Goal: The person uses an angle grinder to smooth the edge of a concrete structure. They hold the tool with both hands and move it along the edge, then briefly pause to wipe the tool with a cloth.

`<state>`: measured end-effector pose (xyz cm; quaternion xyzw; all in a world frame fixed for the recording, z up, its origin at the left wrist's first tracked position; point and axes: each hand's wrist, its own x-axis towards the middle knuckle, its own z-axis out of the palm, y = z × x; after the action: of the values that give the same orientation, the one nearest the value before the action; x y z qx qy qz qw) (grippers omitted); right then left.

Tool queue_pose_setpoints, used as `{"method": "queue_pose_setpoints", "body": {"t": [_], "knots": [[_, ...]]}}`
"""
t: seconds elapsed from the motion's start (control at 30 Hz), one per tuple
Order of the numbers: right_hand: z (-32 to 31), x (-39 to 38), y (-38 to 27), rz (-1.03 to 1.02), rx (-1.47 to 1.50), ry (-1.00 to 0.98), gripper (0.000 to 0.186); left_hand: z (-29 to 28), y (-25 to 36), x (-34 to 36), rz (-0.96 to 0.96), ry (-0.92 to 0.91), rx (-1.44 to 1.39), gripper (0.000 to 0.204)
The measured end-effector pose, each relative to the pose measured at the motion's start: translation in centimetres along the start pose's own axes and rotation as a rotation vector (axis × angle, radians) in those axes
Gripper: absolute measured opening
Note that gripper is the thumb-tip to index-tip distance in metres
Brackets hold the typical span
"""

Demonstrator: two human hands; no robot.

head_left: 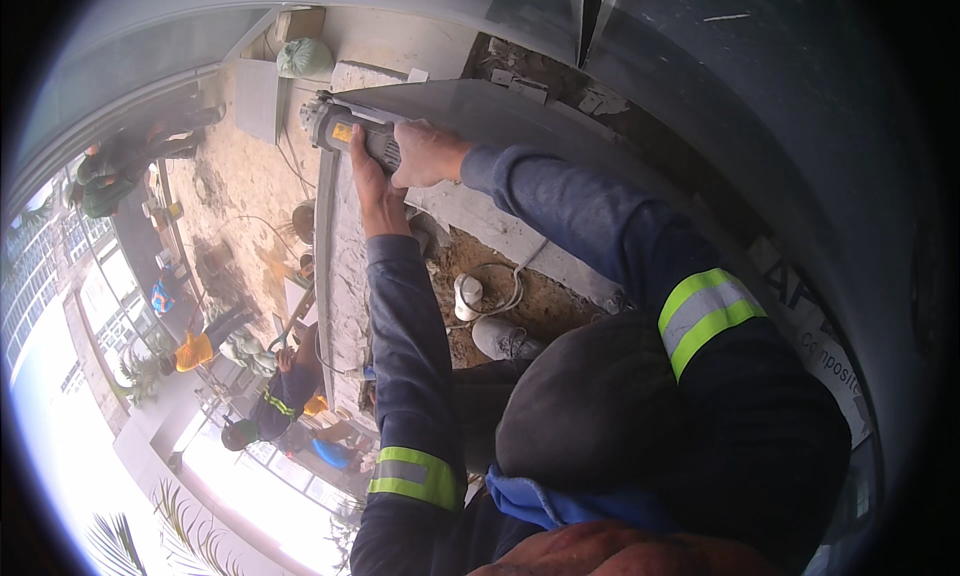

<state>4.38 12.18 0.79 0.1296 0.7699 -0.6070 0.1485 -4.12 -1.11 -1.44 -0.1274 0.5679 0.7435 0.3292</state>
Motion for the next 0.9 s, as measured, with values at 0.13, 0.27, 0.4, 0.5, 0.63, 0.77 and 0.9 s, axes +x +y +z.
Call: {"method": "queue_pose_setpoints", "body": {"t": [0.13,0.27,0.4,0.5,0.63,0.77,0.9], "knots": [[0.3,0.2,0.4,-0.011,0.013,0.028,0.076,0.4,0.0,-0.2,-0.001,-0.006,-0.006,0.04],[0.3,-0.2,0.6,-0.024,0.017,0.05,0.074,0.8,-0.2,-0.4,-0.002,-0.004,-0.028,0.04],[0.1,-0.9,0.3,-0.022,-0.007,0.052,0.068,0.3,-0.2,-0.4,0.004,-0.008,0.002,0.043],[0.2,-1.4,0.4,-0.024,-0.019,0.087,0.062,0.4,-0.5,-0.7,-0.017,0.017,-0.03,0.044],[-0.1,-2.4,1.0,-0.038,-0.012,0.105,0.065,1.6,-0.9,-2.0,-0.029,-0.015,-0.004,0.044],[-0.4,-3.9,1.4,-0.018,-0.019,0.12,0.068,2.9,-1.6,-3.6,-0.022,-0.016,0.019,0.044],[-1.2,-4.9,1.2,0.004,-0.008,0.097,0.066,3.5,-1.7,-4.3,-0.062,0.017,-0.023,0.044]]}}
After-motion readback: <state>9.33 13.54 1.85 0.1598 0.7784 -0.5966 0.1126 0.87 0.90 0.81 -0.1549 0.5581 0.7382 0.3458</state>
